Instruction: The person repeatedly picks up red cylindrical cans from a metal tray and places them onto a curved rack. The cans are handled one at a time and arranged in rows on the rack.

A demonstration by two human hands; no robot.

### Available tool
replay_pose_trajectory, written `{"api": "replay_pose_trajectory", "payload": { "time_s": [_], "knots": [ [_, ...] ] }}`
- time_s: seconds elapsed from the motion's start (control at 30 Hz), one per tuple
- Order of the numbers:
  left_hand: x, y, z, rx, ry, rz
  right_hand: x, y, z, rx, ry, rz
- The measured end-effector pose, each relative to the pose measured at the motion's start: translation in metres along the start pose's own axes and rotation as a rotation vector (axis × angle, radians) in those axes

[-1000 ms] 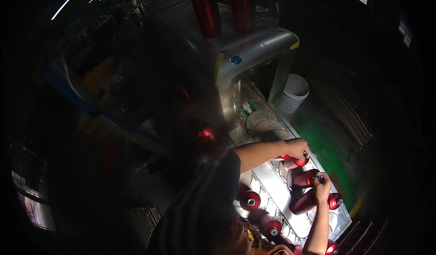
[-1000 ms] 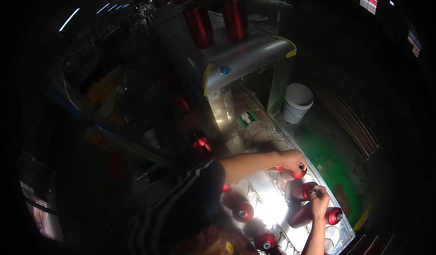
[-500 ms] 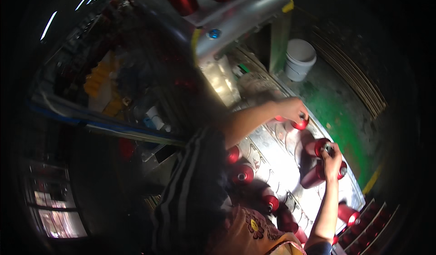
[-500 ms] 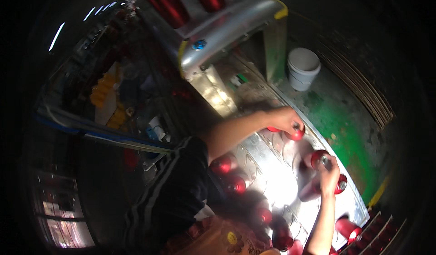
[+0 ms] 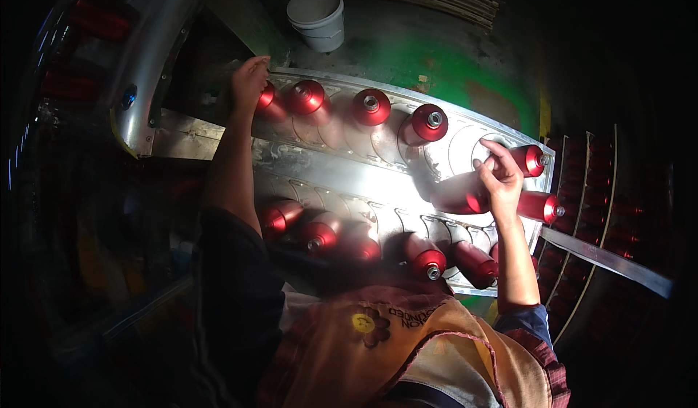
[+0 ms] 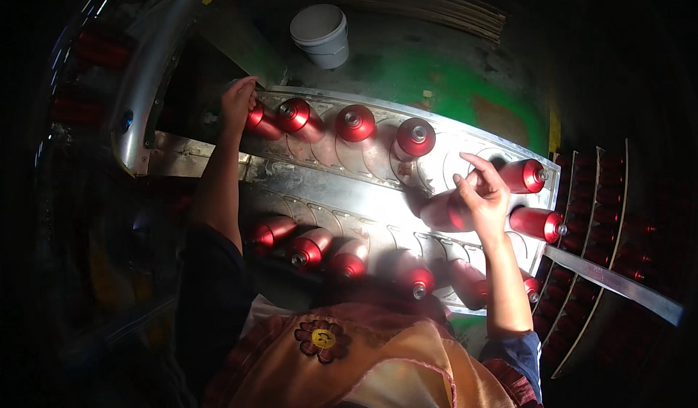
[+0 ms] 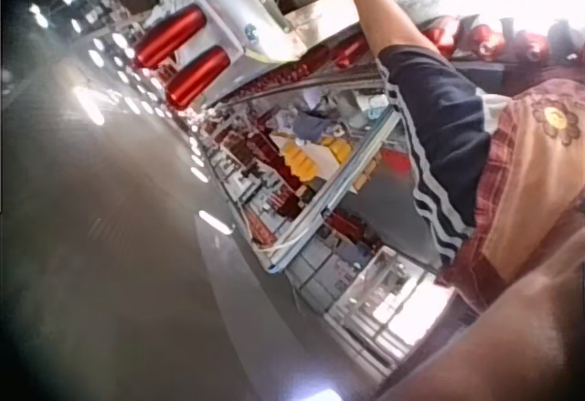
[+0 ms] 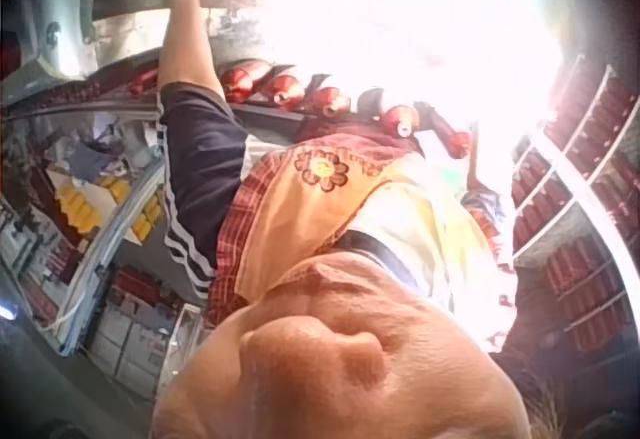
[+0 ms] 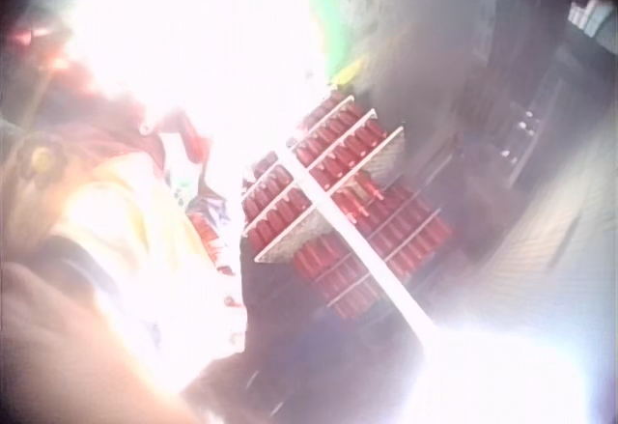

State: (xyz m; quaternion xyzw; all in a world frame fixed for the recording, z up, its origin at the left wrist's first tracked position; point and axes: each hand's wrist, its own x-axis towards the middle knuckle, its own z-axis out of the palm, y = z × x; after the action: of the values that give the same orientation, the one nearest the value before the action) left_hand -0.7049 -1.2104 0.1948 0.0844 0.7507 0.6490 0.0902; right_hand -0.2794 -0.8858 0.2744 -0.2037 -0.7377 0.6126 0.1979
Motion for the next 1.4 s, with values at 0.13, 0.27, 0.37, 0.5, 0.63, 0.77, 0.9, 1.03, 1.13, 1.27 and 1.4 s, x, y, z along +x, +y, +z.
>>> {"api": "replay_pose_trajectory", "payload": {
  "time_s": [0.13,0.27,0.37,0.5,0.63,0.77,0.9,1.03,1.13,1.27,1.4],
  "knots": [
    [-0.036,0.022,-0.014,0.039,0.152,0.347,0.018,0.009,-0.017,0.064,0.126,-0.104],
    [-0.118,0.047,-0.012,-0.156,-0.032,0.41,0.082,0.055,0.024,-0.165,0.141,-0.251],
    [-0.203,0.044,0.007,-0.028,-0.337,0.377,0.133,0.099,0.057,-0.142,0.065,-0.096],
    [-0.302,0.044,0.071,0.229,-0.894,0.512,0.145,0.104,0.045,-0.143,-0.006,-0.269],
    [-0.374,0.03,0.128,0.329,-1.045,0.691,0.09,0.05,0.007,-0.165,0.019,-0.446],
    [-0.413,0.025,0.161,0.521,-1.083,0.696,-0.014,-0.013,-0.043,0.065,-0.113,-0.301],
    [-0.444,0.054,0.181,0.51,-1.059,0.622,-0.121,-0.05,-0.077,0.068,-0.058,-0.254],
    [-0.452,0.1,0.186,0.428,-1.013,0.528,-0.179,-0.063,-0.103,0.042,0.076,-0.233],
    [-0.447,0.119,0.2,0.398,-0.953,0.241,-0.196,-0.059,-0.134,0.05,0.14,-0.244],
    [-0.446,0.098,0.24,0.31,-0.759,0.106,-0.219,-0.045,-0.176,0.085,0.187,-0.265],
    [-0.475,0.053,0.29,0.311,-0.403,0.222,-0.277,-0.038,-0.22,0.143,0.182,-0.301]
  ]
}}
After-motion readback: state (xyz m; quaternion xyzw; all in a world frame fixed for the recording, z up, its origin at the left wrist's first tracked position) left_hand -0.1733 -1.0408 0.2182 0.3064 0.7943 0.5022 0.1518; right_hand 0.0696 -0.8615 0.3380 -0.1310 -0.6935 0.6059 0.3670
